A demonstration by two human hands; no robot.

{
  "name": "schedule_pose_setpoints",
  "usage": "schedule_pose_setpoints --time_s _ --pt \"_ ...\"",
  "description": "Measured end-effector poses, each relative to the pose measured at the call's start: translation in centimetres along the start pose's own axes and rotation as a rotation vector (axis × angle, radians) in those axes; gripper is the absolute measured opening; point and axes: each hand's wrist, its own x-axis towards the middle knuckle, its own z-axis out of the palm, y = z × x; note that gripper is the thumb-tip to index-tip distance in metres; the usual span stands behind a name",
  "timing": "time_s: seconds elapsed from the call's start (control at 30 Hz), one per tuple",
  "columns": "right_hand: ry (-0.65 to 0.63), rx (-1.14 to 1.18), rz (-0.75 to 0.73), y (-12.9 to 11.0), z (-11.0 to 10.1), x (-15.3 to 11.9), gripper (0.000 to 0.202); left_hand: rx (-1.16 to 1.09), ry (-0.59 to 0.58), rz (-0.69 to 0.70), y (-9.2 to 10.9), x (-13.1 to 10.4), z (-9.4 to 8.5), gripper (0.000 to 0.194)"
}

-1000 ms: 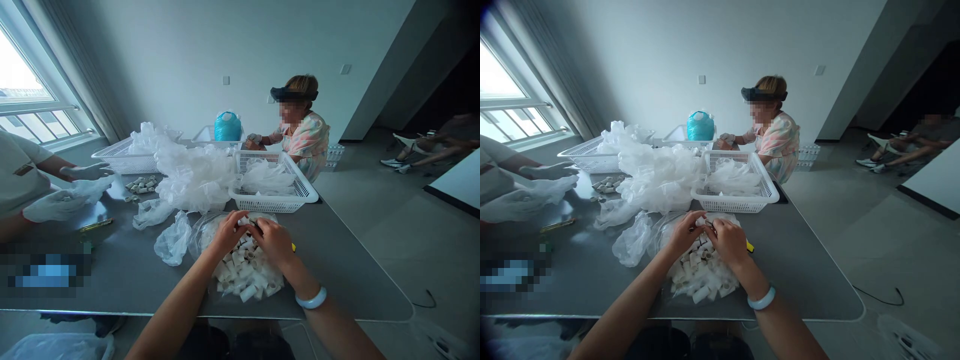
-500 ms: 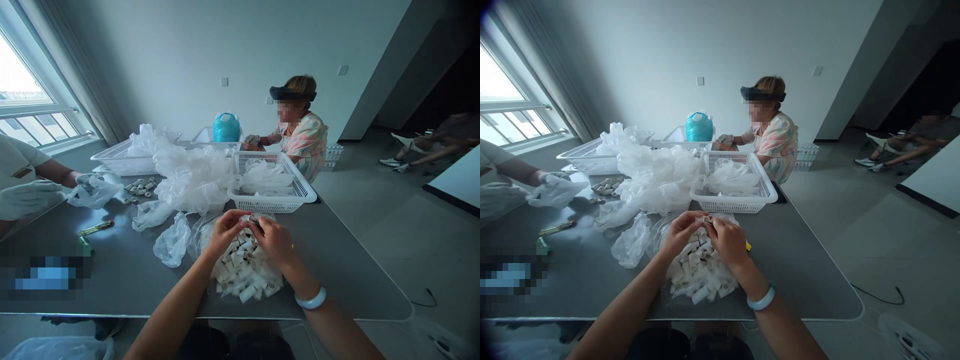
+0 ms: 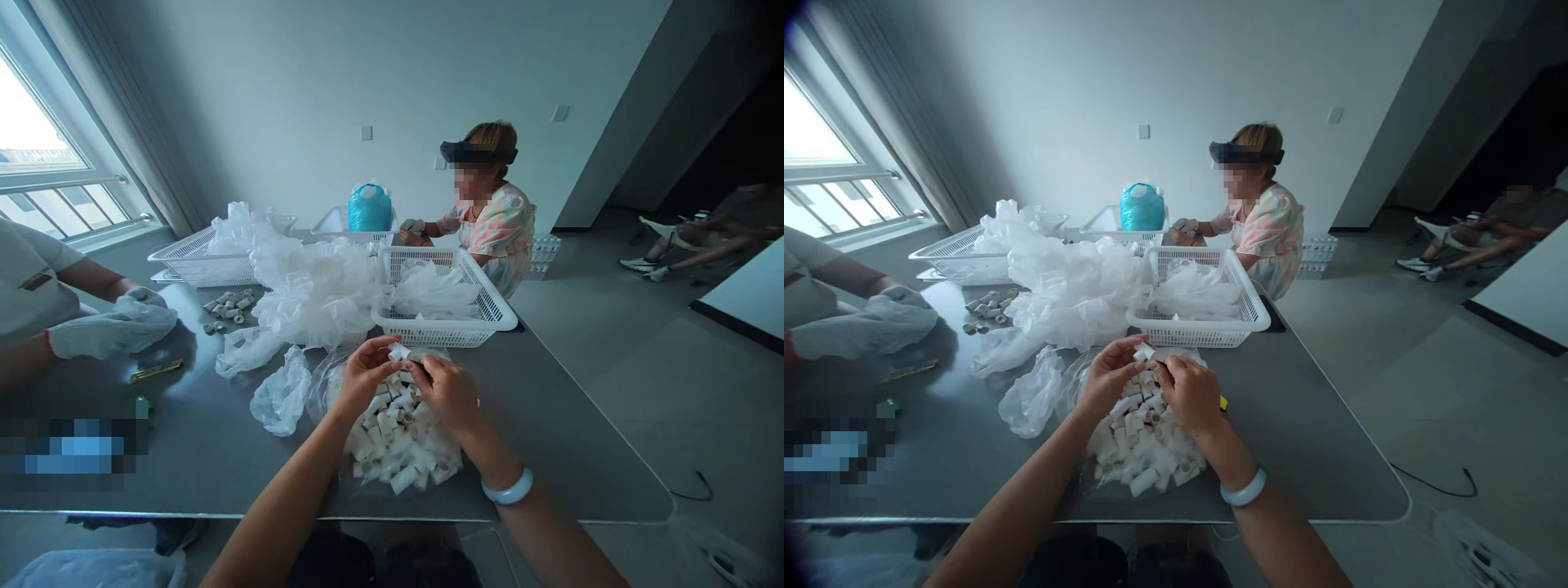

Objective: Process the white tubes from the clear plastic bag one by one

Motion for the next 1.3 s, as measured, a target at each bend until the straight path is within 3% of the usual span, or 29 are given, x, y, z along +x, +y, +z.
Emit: schedule_pose_setpoints --time_s 0.27,0.5,0.63,0.73,0.93,1.1,1.3 --pt "-0.004 -0.014 0.004 0.0 -0.1 0.0 0.055 0.298 -0.088 0.132 -0.4 0.0 -0.1 0.041" --pt "-0.038 -0.057 -0.010 0.0 0.0 -0.1 0.058 0.533 -0.075 0.342 -1.2 -0.1 -0.4 0.031" --pt "-0.113 -0.044 -0.015 -0.1 0.1 -0.2 0.056 0.615 -0.061 0.386 -1.1 -0.2 -0.4 0.031" --pt "-0.098 -0.027 -0.022 -0.2 0.1 -0.2 0.054 0.627 -0.050 0.406 -1.0 -0.2 -0.2 0.030" --pt "0.009 -0.030 -0.011 -0.2 0.3 0.0 0.055 0.621 -0.034 0.419 -1.3 -0.3 -0.4 0.030" --pt "-0.032 -0.011 -0.049 -0.2 0.4 -0.1 0.055 0.665 -0.061 0.401 -1.2 -0.2 -0.6 0.031" --pt "-0.031 0.002 -0.009 0.5 0.2 0.0 0.055 0.573 -0.144 0.250 -0.8 -0.1 -0.3 0.040"
